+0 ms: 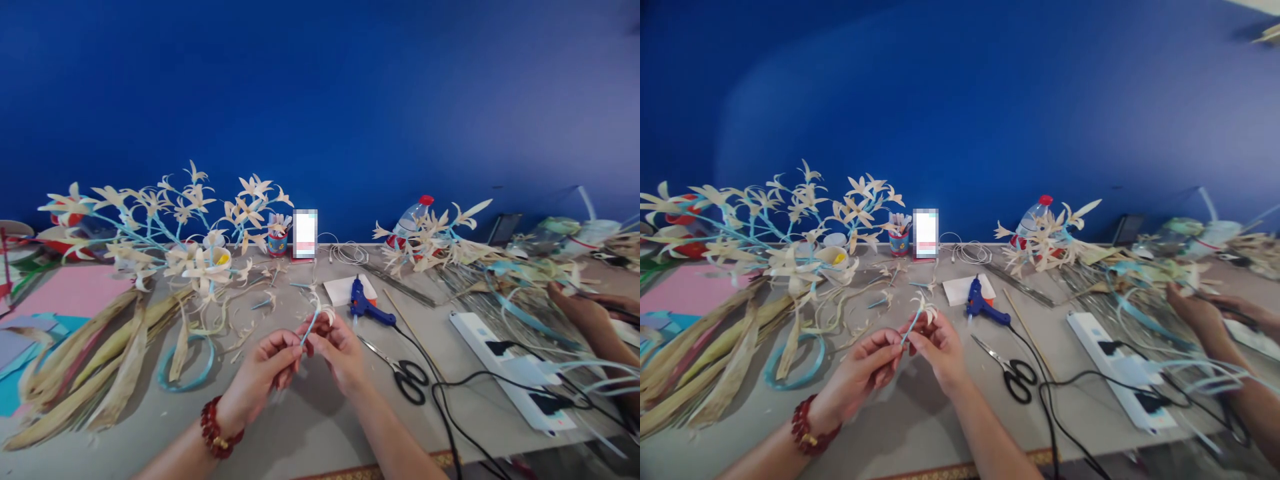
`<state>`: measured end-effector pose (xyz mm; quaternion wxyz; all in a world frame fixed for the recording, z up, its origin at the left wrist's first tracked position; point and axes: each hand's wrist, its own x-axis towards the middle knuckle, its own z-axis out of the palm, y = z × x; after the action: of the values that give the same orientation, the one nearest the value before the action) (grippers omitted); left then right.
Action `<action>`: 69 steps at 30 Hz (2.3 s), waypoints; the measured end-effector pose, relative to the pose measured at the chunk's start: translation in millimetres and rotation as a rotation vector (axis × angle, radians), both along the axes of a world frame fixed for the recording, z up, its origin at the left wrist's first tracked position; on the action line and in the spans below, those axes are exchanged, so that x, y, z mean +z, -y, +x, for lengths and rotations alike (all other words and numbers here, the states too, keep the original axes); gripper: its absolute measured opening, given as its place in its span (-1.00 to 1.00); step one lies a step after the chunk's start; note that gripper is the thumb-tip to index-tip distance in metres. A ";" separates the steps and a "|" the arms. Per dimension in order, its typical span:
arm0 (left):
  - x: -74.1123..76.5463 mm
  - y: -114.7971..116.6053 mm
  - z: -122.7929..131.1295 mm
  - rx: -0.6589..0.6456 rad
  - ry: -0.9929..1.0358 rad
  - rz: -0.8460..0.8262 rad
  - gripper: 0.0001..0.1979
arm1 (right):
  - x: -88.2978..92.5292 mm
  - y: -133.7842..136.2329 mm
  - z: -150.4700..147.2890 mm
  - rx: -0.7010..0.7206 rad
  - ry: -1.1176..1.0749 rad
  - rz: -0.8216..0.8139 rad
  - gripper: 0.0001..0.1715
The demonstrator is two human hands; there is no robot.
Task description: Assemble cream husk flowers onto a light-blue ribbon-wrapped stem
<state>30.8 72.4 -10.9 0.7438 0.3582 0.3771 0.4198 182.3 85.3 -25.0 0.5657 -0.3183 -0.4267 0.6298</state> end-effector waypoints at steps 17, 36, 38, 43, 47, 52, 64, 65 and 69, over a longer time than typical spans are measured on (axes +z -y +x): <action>-4.1 2.0 -2.3 -0.030 0.006 -0.019 -0.81 | -1.3 -1.1 0.2 -0.023 0.014 -0.012 -0.85; -8.7 5.1 -4.3 0.015 -0.077 0.038 -0.82 | 3.7 0.4 -0.6 -0.042 0.097 -0.001 -0.81; -9.1 5.1 -3.8 0.026 -0.071 0.040 -0.82 | 4.2 0.6 -0.5 -0.039 0.099 0.003 -0.81; -8.0 5.5 -1.8 0.073 -0.161 0.095 -0.80 | 3.5 0.6 -0.9 -0.023 0.105 0.014 -0.82; -7.8 5.8 0.4 0.098 -0.189 0.126 -0.79 | 1.3 0.4 -2.1 -0.030 0.107 0.003 -0.83; -10.1 6.7 2.7 0.106 -0.148 0.111 -0.80 | -1.2 0.5 -3.2 -0.050 0.091 0.022 -0.79; -9.7 6.1 -0.6 0.155 -0.159 0.106 -0.79 | -2.8 0.7 -5.6 -0.018 0.042 0.047 -0.79; -9.9 6.0 -0.7 0.153 -0.155 0.096 -0.79 | -1.9 1.1 -6.0 -0.026 0.059 0.058 -0.80; -10.4 6.1 -1.4 0.145 -0.125 0.073 -0.79 | -2.7 1.4 -8.0 -0.044 0.103 0.079 -0.78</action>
<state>29.4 66.3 -21.2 0.6731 0.3823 0.4320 0.4627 174.4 83.9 -27.7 0.5688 -0.3368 -0.4727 0.5828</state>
